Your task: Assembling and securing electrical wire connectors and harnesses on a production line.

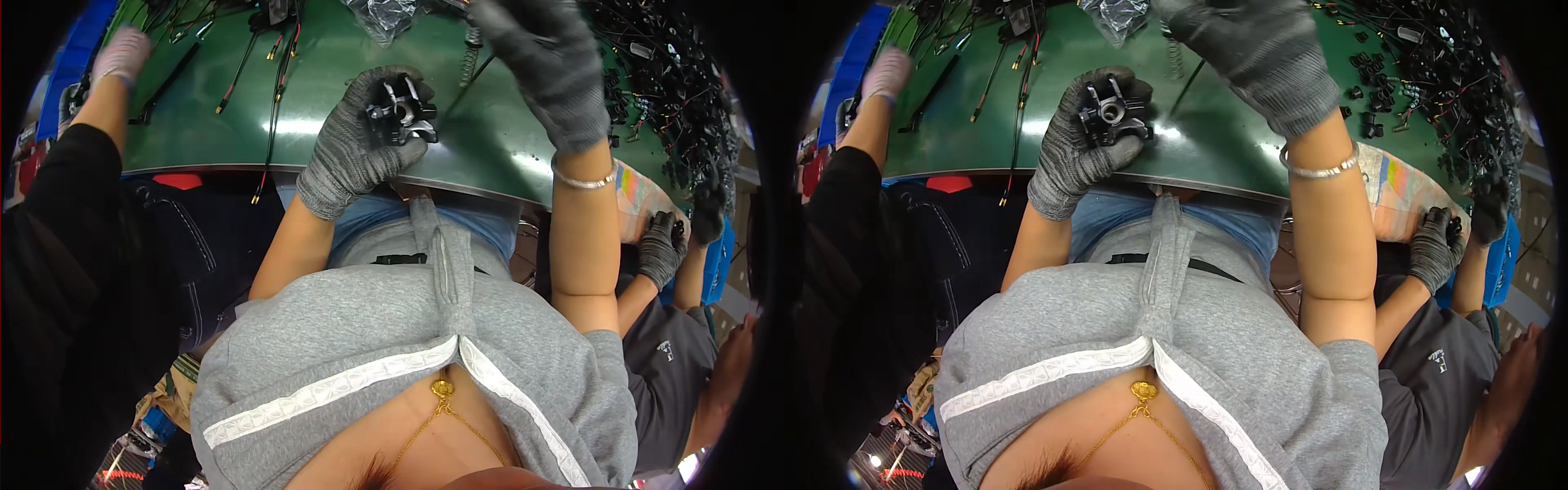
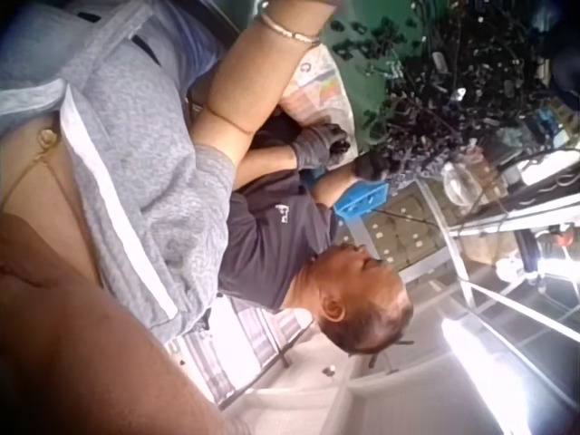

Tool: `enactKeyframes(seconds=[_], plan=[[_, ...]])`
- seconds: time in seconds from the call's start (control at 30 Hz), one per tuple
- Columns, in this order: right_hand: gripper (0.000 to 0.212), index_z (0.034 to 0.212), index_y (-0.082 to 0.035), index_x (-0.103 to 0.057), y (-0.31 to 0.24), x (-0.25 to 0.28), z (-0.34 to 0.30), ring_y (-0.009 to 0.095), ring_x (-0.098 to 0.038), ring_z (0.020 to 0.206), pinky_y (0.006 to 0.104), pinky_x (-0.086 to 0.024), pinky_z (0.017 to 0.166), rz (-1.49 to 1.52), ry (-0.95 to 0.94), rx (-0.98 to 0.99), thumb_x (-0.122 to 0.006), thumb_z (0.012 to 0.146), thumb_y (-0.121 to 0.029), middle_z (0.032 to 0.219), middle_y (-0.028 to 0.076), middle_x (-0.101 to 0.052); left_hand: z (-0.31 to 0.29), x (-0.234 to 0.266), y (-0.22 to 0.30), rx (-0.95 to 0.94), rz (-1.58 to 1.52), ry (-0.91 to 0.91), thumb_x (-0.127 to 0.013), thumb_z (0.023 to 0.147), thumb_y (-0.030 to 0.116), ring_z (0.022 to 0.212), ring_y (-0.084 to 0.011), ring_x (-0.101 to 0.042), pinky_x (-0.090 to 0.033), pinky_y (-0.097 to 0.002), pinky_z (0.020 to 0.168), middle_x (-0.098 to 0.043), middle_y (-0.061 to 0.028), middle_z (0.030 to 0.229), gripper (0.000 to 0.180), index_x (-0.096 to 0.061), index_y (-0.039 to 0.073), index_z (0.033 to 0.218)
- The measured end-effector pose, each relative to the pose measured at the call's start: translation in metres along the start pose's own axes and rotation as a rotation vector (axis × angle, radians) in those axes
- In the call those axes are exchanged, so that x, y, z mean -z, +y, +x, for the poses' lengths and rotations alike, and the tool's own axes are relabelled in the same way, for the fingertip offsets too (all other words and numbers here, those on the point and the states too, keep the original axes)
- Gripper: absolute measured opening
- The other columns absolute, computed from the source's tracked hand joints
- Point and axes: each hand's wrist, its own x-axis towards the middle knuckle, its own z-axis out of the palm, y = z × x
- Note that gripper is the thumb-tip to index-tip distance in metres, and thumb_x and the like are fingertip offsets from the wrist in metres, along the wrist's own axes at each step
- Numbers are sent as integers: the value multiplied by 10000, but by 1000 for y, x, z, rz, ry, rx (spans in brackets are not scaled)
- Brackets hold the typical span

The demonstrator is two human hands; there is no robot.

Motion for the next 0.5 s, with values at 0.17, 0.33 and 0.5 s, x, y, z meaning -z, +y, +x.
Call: enactKeyframes(seconds=[0.17, 0.33, 0.5], plan=[[336, 1107, -5, -605, -48, -18, -16, 162, -582, 968, 275, -481, 830, 627, 408, -76, -711, 788, 3, 1104, 78, -570, -1, -17, 8, 68, -155, -40, -840, 686, 117, 1055, -206, -621, -539, -358, 910, -611, -98, 1159, 715, -483, 101, 1305], [271, 987, -51, -613, -38, -14, -41, 193, -595, 939, 306, -519, 736, 339, 134, -61, -695, 744, 36, 1051, 108, -568, 2, -28, 18, 130, -239, -110, -847, 698, 159, 1077, -191, -598, -523, -351, 918, -598, -79, 1181, 741, -463, 71, 1326], [375, 1078, -72, -620, -30, -15, -63, 170, -564, 875, 278, -486, 748, 56, 4, 122, -745, 724, -85, 1049, 90, -573, -1, -22, -5, 1, -110, -94, -873, 652, 132, 1099, -224, -603, -524, -362, 914, -611, -122, 1166, 753, -449, 81, 1271]])
